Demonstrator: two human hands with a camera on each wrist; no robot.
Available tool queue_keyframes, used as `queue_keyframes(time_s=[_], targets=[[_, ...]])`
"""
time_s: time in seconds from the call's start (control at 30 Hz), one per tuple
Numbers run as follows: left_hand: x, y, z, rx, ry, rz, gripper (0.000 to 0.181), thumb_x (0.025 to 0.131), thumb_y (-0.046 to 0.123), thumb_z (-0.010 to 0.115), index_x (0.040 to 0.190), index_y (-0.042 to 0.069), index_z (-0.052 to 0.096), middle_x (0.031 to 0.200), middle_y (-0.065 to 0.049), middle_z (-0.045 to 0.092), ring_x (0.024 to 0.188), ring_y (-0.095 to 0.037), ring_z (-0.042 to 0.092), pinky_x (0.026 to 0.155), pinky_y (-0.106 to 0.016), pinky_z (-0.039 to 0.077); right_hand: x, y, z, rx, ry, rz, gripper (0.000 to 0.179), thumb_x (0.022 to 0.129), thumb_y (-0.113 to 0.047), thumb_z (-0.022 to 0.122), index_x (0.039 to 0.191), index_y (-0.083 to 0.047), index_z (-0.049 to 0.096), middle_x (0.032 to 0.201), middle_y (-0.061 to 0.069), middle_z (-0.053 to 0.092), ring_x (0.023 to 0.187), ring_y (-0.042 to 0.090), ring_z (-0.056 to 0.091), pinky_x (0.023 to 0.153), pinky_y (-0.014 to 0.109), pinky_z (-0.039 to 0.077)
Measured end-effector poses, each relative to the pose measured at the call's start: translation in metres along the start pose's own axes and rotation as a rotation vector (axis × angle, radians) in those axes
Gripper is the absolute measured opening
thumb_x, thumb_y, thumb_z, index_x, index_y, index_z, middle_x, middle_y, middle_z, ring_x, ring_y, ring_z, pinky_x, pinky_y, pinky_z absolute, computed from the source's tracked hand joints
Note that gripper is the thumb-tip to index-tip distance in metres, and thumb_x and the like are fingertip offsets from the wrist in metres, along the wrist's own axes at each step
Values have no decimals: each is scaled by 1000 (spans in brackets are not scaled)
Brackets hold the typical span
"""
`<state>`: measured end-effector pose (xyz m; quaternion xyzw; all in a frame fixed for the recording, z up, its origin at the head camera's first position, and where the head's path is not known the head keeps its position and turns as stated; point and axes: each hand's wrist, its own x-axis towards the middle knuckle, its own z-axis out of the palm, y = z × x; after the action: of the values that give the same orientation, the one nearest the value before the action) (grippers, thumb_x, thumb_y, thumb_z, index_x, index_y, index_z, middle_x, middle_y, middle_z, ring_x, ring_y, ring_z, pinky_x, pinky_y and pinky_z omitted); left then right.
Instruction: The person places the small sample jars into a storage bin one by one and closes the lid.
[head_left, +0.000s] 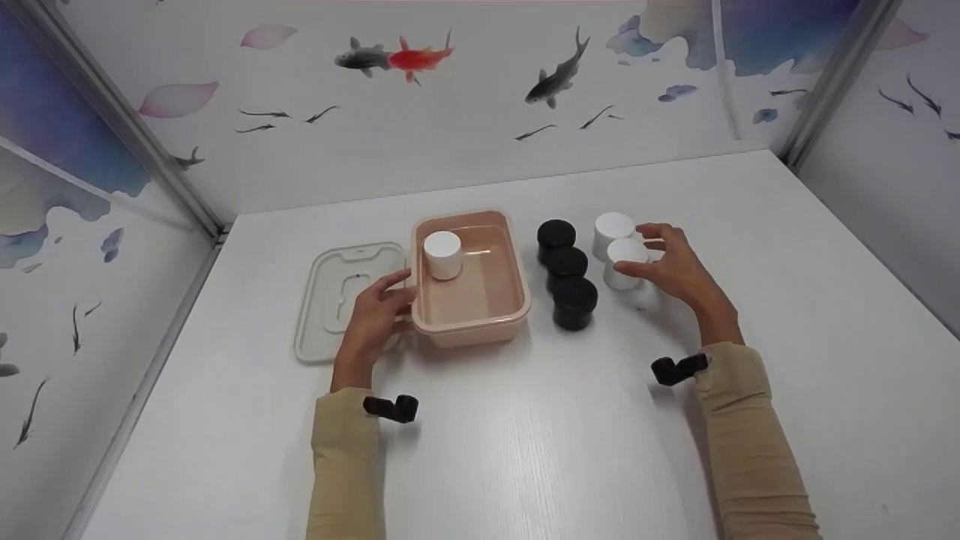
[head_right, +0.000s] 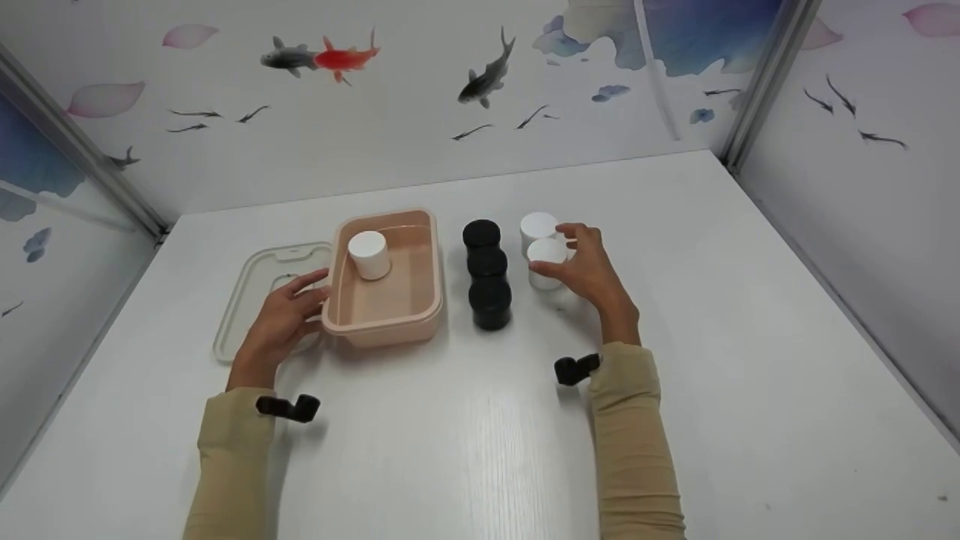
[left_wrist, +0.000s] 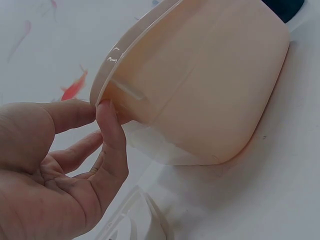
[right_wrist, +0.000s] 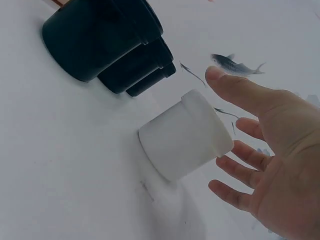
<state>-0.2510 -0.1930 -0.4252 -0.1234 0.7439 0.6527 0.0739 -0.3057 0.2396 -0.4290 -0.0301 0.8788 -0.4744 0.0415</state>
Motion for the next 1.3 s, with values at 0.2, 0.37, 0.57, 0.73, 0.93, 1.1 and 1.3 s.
queue_keyframes(time_s=[0.2, 0.37, 0.57, 0.73, 0.93, 1.1, 1.3], targets=[[1, -2, -1, 3, -5, 11, 47, 102, 24, 58, 147, 22, 49, 133, -12, 64, 106, -22, 68, 75, -26, 58, 2, 10, 4, 10, -46, 5, 90, 84, -35, 82, 149, 0, 30, 151, 23, 32, 143, 41, 34, 115, 56, 32], [0, -3, -1, -6, -1, 12, 47, 101, 23, 59, 147, 22, 49, 133, -12, 65, 103, -20, 69, 74, -26, 58, 3, 14, 8, 23, -55, 3, 83, 86, -28, 80, 146, 0, 31, 148, 21, 38, 138, 38, 38, 114, 53, 31], [0, -4, -2, -30, -6, 16, 47, 101, 22, 59, 147, 20, 49, 135, -15, 63, 109, -26, 68, 72, -25, 58, 1, 11, 7, 9, -47, -30, 77, 87, -25, 79, 143, 1, 34, 145, 21, 40, 135, 38, 40, 112, 51, 33], [1, -4, -1, -30, -12, 14, 48, 101, 22, 58, 148, 20, 48, 137, -16, 62, 113, -29, 66, 72, -25, 57, -2, -2, 2, -21, -27, -42, 80, 86, -35, 80, 143, 0, 36, 143, 20, 43, 130, 36, 43, 106, 47, 37], [-1, -3, -2, -28, -12, 13, 48, 101, 22, 58, 148, 20, 48, 138, -16, 61, 114, -30, 66, 72, -25, 57, -6, -23, 0, -27, -10, -50, 82, 86, -37, 80, 144, 1, 36, 143, 20, 45, 128, 34, 45, 98, 41, 42], [0, -2, -2, -21, -15, 5, 49, 101, 23, 59, 148, 20, 48, 138, -16, 61, 116, -30, 65, 73, -25, 57, -9, -46, 2, -18, 21, -51, 82, 86, -37, 79, 145, 0, 37, 144, 19, 46, 132, 36, 48, 99, 44, 45], [2, -2, -1, -18, -14, 5, 48, 101, 24, 59, 148, 20, 49, 137, -14, 62, 112, -26, 67, 75, -25, 58, -16, -76, 13, 12, 59, -60, 81, 86, -36, 79, 147, -1, 38, 145, 20, 47, 133, 35, 49, 102, 49, 46]])
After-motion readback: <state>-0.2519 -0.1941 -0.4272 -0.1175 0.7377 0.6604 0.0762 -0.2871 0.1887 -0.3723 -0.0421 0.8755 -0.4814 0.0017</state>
